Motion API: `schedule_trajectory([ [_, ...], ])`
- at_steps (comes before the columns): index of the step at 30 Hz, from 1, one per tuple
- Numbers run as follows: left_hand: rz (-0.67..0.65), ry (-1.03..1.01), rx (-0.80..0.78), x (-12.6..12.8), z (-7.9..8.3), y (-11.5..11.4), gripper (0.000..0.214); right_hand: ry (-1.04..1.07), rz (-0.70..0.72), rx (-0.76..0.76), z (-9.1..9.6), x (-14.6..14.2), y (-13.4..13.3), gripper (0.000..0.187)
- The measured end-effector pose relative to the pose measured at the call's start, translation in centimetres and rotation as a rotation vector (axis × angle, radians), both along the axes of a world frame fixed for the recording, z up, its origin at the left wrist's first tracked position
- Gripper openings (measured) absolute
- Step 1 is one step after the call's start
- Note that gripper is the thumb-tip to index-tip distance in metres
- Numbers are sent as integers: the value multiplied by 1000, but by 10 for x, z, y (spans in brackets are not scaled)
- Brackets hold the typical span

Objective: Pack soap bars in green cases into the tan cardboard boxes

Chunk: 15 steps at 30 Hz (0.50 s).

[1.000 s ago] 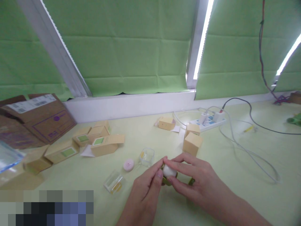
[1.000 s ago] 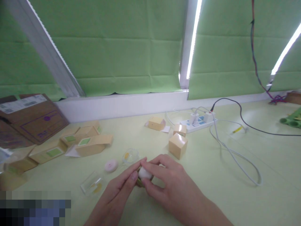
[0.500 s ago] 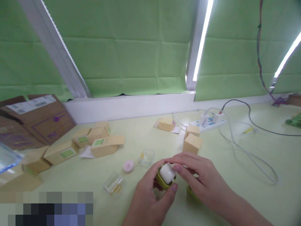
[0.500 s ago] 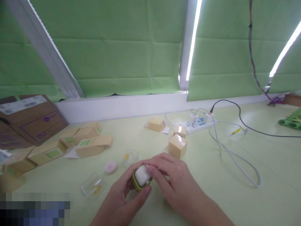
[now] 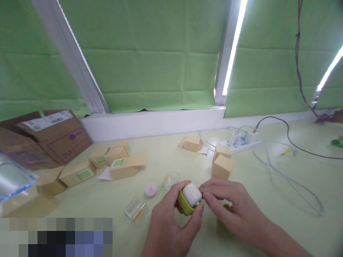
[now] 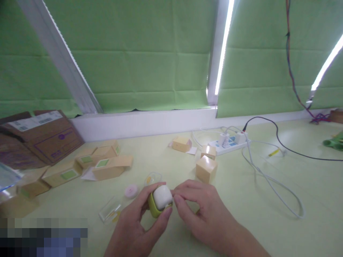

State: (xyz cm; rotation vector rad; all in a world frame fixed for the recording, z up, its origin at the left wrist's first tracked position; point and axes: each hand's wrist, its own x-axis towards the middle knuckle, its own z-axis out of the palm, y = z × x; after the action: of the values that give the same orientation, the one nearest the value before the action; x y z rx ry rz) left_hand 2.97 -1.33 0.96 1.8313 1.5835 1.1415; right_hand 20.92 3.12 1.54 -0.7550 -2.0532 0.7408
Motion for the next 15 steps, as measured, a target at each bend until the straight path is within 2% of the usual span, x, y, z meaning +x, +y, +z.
schedule_trajectory([
  [3, 29, -12, 48, 2, 3, -5, 33, 59, -138, -134, -2, -3, 13, 29],
  [5, -15, -18, 97, 2, -1, -7, 36, -5, -194, -193, -6, -8, 24, 30],
  [8, -252, 68, 154, -2, -11, -9, 52, -214, -175, -175, -12, -23, 39, 31],
  [10, -433, 186, 175, -3, -16, -8, 46, -266, -145, -148, -14, -36, 45, 42],
  [11, -469, 232, 175, -3, -18, -7, 39, -287, -137, -127, -14, -43, 46, 49],
  [13, -472, 269, 153, -2, -19, -7, 33, -324, -127, -89, -14, -56, 48, 60],
  [15, -389, 221, 138, -1, -19, -9, 35, -342, -128, -75, -12, -65, 50, 51],
])
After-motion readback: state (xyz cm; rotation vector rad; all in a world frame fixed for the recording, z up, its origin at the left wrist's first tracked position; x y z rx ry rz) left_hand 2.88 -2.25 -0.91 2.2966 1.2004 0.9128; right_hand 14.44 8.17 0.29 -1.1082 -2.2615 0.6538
